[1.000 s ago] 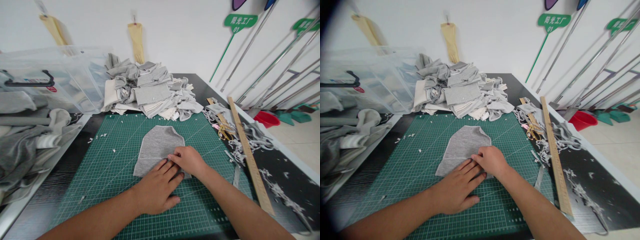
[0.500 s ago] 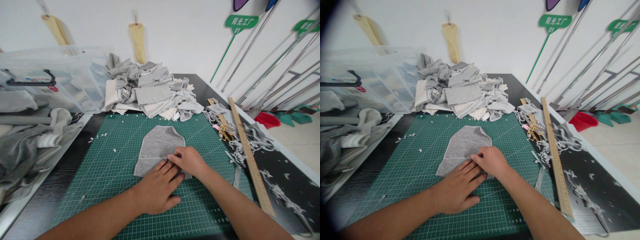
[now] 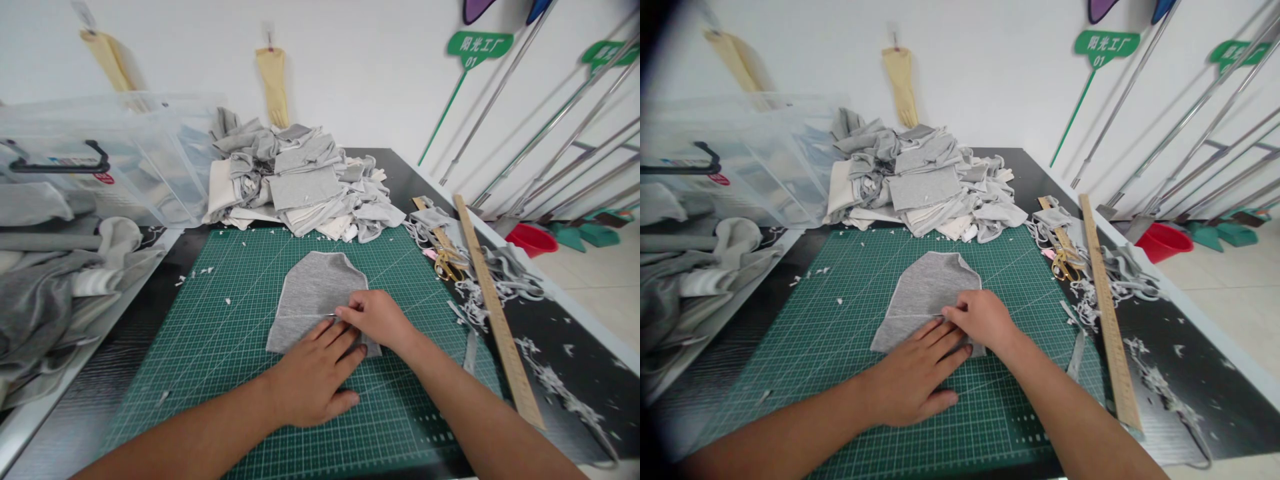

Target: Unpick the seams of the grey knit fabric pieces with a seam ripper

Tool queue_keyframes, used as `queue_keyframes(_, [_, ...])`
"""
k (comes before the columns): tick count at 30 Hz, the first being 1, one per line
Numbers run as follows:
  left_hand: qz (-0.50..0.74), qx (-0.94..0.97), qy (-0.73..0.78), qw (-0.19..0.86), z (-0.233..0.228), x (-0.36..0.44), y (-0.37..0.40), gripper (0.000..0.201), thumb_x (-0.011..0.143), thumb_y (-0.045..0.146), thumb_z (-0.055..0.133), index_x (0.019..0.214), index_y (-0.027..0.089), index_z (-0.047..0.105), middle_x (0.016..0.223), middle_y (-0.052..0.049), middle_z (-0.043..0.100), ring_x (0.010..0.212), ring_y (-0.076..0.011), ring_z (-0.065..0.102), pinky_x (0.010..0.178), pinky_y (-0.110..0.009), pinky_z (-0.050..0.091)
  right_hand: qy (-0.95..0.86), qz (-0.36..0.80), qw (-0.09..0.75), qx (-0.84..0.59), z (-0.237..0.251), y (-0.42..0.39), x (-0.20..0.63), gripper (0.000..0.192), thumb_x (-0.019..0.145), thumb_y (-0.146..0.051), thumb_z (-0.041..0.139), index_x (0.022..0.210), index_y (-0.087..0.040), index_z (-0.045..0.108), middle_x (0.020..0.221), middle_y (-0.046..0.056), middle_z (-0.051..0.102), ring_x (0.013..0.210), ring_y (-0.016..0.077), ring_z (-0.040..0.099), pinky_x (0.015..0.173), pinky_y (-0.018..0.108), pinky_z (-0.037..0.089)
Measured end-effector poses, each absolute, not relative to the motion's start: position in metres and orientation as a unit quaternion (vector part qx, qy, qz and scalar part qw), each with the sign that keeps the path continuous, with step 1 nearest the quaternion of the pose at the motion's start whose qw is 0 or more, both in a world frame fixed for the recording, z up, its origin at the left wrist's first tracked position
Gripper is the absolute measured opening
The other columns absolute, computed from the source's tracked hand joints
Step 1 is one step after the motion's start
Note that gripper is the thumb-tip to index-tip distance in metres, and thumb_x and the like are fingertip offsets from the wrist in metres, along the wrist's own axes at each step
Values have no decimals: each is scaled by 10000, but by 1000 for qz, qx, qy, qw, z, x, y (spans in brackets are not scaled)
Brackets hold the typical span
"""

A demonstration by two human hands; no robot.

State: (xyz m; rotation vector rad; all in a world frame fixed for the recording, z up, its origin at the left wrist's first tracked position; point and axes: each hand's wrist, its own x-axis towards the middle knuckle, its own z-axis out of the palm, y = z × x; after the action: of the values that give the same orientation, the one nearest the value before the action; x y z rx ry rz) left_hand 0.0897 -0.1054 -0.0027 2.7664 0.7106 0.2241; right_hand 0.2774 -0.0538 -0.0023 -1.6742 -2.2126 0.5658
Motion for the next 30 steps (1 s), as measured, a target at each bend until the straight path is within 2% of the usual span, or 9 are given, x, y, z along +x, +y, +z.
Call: queue_keyframes(30, [83,955,250,135,-4,90,-106,612,882,531,400,1381,181,340,1452,-96,307,1363,-297,207,1126,-460,138,-781,183,131,-583,-2,-54,276,375,828,-483,519,610,-192,609,562,-13,595,526,104,484,502,236,259])
